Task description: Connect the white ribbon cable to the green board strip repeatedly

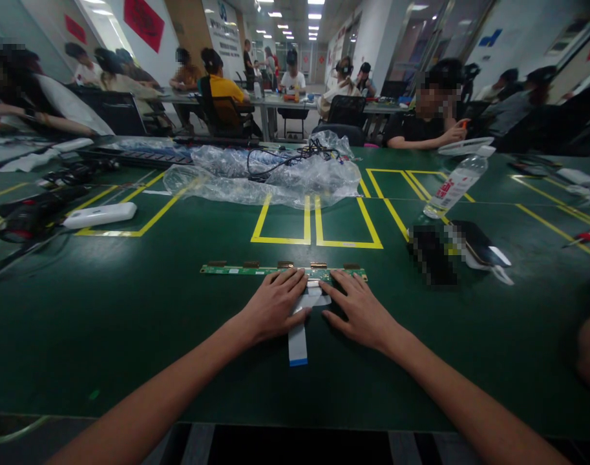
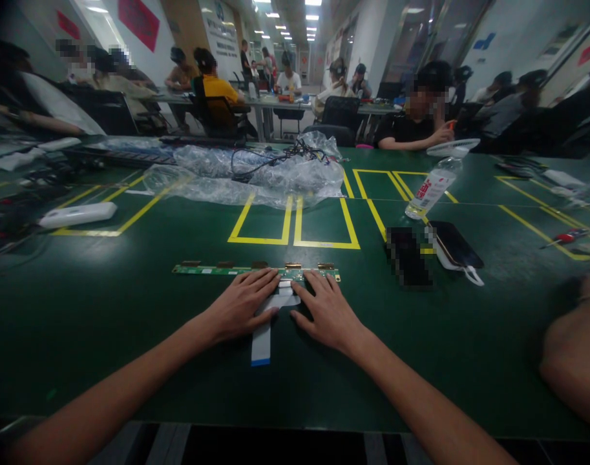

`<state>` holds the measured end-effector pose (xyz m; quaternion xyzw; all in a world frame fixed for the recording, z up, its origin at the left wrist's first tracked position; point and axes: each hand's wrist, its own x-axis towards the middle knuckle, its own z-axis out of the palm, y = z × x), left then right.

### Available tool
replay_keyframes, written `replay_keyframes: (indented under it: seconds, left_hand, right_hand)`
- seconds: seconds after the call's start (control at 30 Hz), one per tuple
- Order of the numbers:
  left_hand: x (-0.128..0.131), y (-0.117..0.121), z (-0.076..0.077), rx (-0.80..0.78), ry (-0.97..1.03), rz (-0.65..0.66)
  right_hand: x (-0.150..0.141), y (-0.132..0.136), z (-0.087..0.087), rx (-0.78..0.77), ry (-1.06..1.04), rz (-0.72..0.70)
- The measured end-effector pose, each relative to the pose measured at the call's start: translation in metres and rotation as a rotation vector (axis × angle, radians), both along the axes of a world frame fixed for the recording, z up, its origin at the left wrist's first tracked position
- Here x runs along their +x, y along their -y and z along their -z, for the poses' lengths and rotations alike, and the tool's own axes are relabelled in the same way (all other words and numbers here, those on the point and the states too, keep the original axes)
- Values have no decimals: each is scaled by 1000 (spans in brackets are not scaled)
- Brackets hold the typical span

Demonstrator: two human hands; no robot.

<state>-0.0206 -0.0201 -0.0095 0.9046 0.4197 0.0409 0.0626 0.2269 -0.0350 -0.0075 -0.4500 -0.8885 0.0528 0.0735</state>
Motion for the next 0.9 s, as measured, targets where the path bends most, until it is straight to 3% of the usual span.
replay_keyframes:
  seconds: [0.33,0.9]
  left_hand:
    - [-13,-1,-3,-51,116,76]
    - [-12,-2,-4,-38,131,70]
  right_hand:
    - [-1,1,0,-7,20,9]
    - [1,0,-1,17,19,2]
